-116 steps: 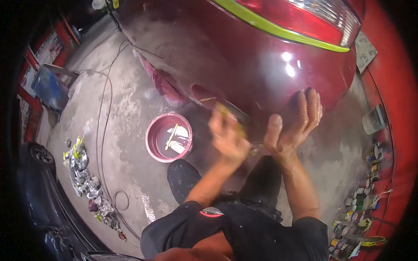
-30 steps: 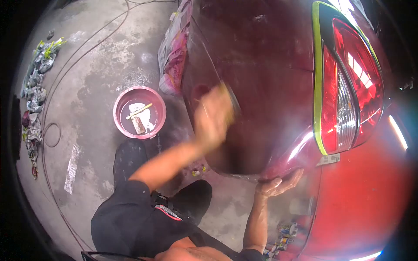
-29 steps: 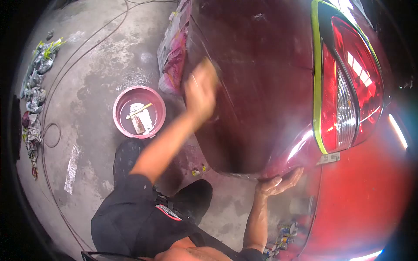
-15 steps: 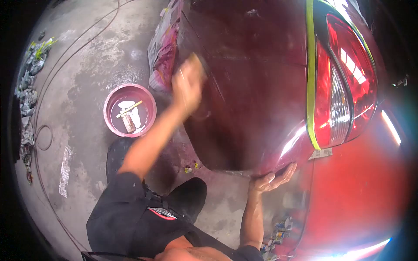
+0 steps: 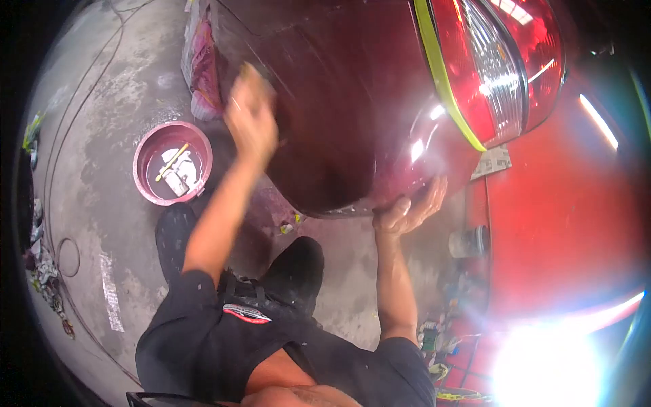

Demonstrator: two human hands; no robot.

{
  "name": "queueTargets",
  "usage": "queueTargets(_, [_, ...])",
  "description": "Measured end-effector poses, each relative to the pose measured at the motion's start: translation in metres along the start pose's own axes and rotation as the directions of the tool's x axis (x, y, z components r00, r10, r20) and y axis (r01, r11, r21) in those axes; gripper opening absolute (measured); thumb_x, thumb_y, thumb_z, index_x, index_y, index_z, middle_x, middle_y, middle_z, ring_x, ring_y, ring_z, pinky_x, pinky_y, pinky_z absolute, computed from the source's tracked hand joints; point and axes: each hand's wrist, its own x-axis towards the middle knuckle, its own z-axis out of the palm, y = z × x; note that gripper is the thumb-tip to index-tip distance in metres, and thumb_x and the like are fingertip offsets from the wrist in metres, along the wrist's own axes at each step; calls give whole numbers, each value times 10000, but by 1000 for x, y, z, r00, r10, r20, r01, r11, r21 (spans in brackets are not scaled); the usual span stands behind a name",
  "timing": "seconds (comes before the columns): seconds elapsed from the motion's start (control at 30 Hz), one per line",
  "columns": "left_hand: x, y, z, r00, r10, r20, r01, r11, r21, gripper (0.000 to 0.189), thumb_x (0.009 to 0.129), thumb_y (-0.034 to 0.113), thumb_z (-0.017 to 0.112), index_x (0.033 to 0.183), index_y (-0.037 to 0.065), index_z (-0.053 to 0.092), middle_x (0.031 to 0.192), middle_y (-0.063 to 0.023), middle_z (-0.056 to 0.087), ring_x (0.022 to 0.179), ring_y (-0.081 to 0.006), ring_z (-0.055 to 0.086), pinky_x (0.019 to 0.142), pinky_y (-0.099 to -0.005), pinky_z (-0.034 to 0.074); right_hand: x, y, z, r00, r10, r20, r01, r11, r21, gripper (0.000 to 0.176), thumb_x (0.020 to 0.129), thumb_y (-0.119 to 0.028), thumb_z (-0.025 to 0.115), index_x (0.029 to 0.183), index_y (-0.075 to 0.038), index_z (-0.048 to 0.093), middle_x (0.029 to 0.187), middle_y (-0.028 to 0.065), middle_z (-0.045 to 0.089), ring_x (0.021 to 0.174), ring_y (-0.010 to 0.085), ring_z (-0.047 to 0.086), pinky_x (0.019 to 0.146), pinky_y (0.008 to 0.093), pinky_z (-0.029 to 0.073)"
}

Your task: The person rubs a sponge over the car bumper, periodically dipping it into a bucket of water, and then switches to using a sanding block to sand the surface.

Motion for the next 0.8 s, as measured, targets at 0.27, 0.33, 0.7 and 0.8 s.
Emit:
queueTargets(0.27, [-106, 109, -41, 864, 89, 496, 265, 757, -597, 356, 863, -27, 657, 1210, -86, 603, 1236, -222, 618, 1134, -307, 609, 953, -405, 494, 5, -4, -4, 1000, 10, -9, -10, 1000, -10, 660, 973, -400, 372, 1407, 89, 464, 1451, 277, 462, 1353, 421, 419, 1151, 517, 273])
queueTargets(0.33, [-107, 94, -37, 832, 502, 238, -423, 850, -314, 403, 841, 4, 698, 1218, -97, 601, 1152, -216, 650, 1116, -344, 612, 953, -396, 493, 5, -2, -5, 1000, -13, 3, 13, 1000, -6, 653, 975, -393, 371, 1403, 90, 468, 1445, 278, 468, 1353, 419, 422, 1157, 514, 269])
queueTargets(0.7, [-88, 119, -23, 871, 439, 219, -355, 872, -338, 405, 807, -12, 692, 1208, 43, 690, 1323, -226, 599, 1226, -370, 566, 1024, -425, 455, 5, -1, -5, 1000, -3, -3, 2, 1000, -27, 649, 975, -389, 380, 1401, 92, 472, 1445, 280, 469, 1355, 426, 420, 1154, 507, 271])
queueTargets(0.8, [-26, 96, -14, 908, 396, 133, -357, 901, -248, 324, 846, 45, 714, 1169, 60, 729, 1283, -231, 625, 1204, -386, 584, 993, -424, 484, 8, -3, -3, 999, -34, -7, 34, 999, -1, 608, 986, -358, 418, 1364, 113, 493, 1410, 316, 478, 1324, 460, 443, 1113, 543, 322])
